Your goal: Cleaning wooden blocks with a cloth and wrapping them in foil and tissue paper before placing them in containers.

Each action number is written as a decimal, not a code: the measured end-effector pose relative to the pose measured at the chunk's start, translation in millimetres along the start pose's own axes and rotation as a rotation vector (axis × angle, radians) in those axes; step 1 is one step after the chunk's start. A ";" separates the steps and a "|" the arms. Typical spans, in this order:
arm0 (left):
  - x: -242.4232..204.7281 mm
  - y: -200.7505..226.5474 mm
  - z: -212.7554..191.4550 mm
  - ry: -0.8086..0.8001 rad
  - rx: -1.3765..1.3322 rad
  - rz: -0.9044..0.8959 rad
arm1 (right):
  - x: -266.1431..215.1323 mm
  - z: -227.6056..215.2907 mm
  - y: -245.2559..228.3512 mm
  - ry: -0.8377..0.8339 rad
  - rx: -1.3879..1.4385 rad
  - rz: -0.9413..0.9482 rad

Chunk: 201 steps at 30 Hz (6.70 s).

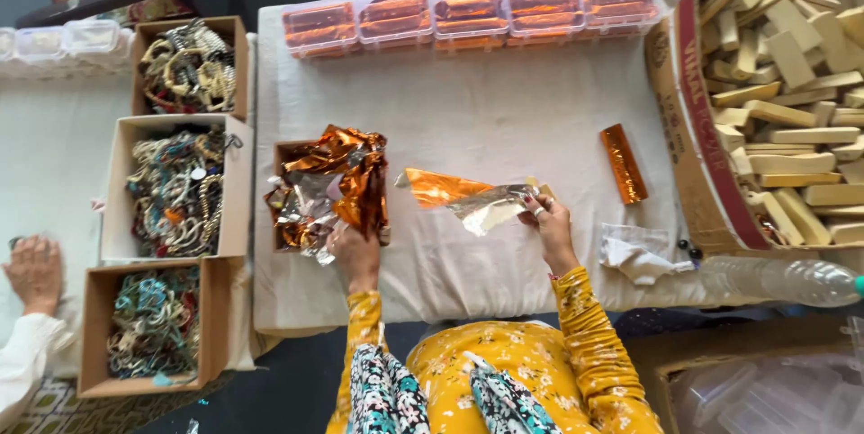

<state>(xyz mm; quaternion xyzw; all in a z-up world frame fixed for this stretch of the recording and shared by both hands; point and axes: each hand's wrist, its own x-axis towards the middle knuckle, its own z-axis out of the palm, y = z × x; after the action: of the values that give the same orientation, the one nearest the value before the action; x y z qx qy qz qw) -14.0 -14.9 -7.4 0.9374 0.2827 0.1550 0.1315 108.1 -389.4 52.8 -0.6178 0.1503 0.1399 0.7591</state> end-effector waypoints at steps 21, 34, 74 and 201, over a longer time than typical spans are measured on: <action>-104.9 258.6 52.9 -0.322 -0.366 0.781 | 17.8 -113.4 108.7 -0.260 -0.081 0.463; -159.0 194.9 57.6 -0.247 -0.164 0.429 | 31.1 -141.8 99.5 -0.006 -0.599 -0.219; -156.4 164.9 63.7 -0.356 -0.153 0.526 | 36.6 -29.8 11.6 0.136 -1.118 -0.488; -96.7 225.2 66.4 -0.104 -0.634 -0.123 | 14.2 -79.4 13.9 -0.400 -1.205 -0.758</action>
<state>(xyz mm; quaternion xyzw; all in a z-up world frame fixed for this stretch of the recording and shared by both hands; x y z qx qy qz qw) 43.8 -262.0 -14.0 0.8375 0.2696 0.1789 0.4403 111.1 -464.0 19.5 -0.8997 -0.3175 0.0366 0.2973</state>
